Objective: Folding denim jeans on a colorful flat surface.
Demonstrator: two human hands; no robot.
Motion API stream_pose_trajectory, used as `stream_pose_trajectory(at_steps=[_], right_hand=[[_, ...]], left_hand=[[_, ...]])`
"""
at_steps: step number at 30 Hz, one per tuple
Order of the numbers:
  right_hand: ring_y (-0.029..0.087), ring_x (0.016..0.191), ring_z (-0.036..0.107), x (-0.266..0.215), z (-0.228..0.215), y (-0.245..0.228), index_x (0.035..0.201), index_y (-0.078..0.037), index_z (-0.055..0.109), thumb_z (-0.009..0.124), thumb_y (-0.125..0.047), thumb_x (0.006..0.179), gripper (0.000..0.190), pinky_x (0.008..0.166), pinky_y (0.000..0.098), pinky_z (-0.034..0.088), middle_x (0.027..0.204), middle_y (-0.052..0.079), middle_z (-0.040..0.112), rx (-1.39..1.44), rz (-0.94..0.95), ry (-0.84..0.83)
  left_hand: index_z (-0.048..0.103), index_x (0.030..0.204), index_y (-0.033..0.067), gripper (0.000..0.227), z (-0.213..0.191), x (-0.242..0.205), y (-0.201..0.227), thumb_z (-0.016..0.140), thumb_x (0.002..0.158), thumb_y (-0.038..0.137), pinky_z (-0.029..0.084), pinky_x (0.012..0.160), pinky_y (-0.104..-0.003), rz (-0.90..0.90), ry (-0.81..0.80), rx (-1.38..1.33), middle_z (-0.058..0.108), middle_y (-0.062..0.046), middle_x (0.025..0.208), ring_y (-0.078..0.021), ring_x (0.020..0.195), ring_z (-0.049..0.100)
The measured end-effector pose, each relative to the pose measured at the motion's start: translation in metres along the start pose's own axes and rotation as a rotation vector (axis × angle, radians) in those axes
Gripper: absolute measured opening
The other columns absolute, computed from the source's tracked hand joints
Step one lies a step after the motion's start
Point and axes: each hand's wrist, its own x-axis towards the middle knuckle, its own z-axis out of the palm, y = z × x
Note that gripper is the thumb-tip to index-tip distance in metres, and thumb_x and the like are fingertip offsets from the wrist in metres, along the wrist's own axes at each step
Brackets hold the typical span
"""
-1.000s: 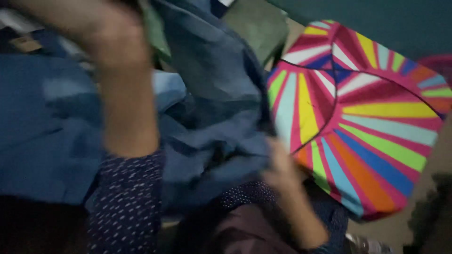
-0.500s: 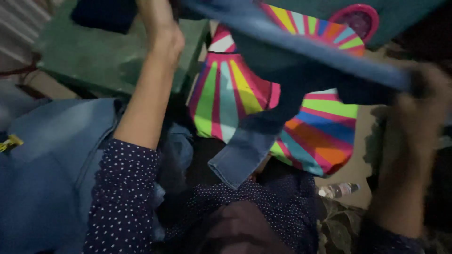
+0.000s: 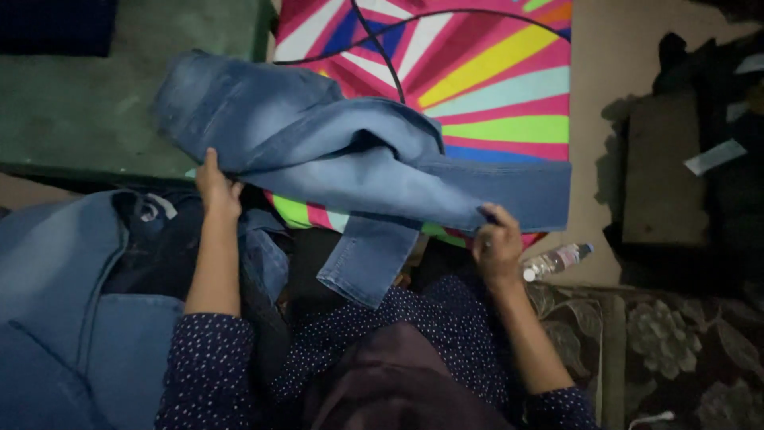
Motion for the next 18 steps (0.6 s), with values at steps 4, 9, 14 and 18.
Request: stream_pose_trajectory(at_steps=[4, 9, 14, 18], right_hand=[[0.03, 0.113, 0.07, 0.005, -0.011, -0.019, 0.112, -0.012, 0.078, 0.076, -0.007, 0.09, 0.022, 0.097, 0.0404, 0.054, 0.124, 0.011, 0.074, 0.234, 0.3, -0.084], [0.031, 0.113, 0.065, 0.02, 0.005, -0.007, 0.087, -0.011, 0.073, 0.073, -0.008, 0.092, 0.006, 0.083, 0.0405, 0.046, 0.135, 0.011, 0.066, -0.256, 0.076, -0.217], [0.038, 0.111, 0.065, 0.056, -0.036, -0.027, 0.097, -0.015, 0.075, 0.072, -0.013, 0.088, 0.009, 0.087, 0.0474, 0.049, 0.127, 0.011, 0.068, 0.197, 0.264, -0.67], [0.043, 0.11, 0.067, 0.094, -0.044, -0.027, 0.107, -0.008, 0.073, 0.067, 0.002, 0.093, 0.019, 0.097, 0.0506, 0.049, 0.114, 0.019, 0.07, 0.495, 0.391, -0.585]], left_hand=[[0.056, 0.137, 0.0135, 0.061, -0.024, 0.033, -0.05, 0.078, 0.094, 0.051, 0.062, 0.095, -0.049, -0.064, 0.014, 0.012, 0.058, -0.016, 0.119, -0.0329, 0.099, 0.067], [0.055, 0.128, 0.0177, 0.056, -0.011, -0.007, -0.04, 0.079, 0.091, 0.052, 0.054, 0.094, -0.041, -0.073, -0.022, -0.05, 0.048, -0.007, 0.108, -0.0224, 0.095, 0.052], [0.053, 0.137, 0.0136, 0.058, -0.029, 0.002, -0.05, 0.079, 0.097, 0.047, 0.047, 0.11, -0.051, -0.078, -0.109, -0.061, 0.051, -0.018, 0.132, -0.0346, 0.124, 0.056], [0.052, 0.139, 0.0153, 0.062, -0.027, -0.003, -0.049, 0.08, 0.095, 0.05, 0.044, 0.111, -0.051, -0.1, -0.129, -0.043, 0.046, -0.019, 0.134, -0.0353, 0.125, 0.052]])
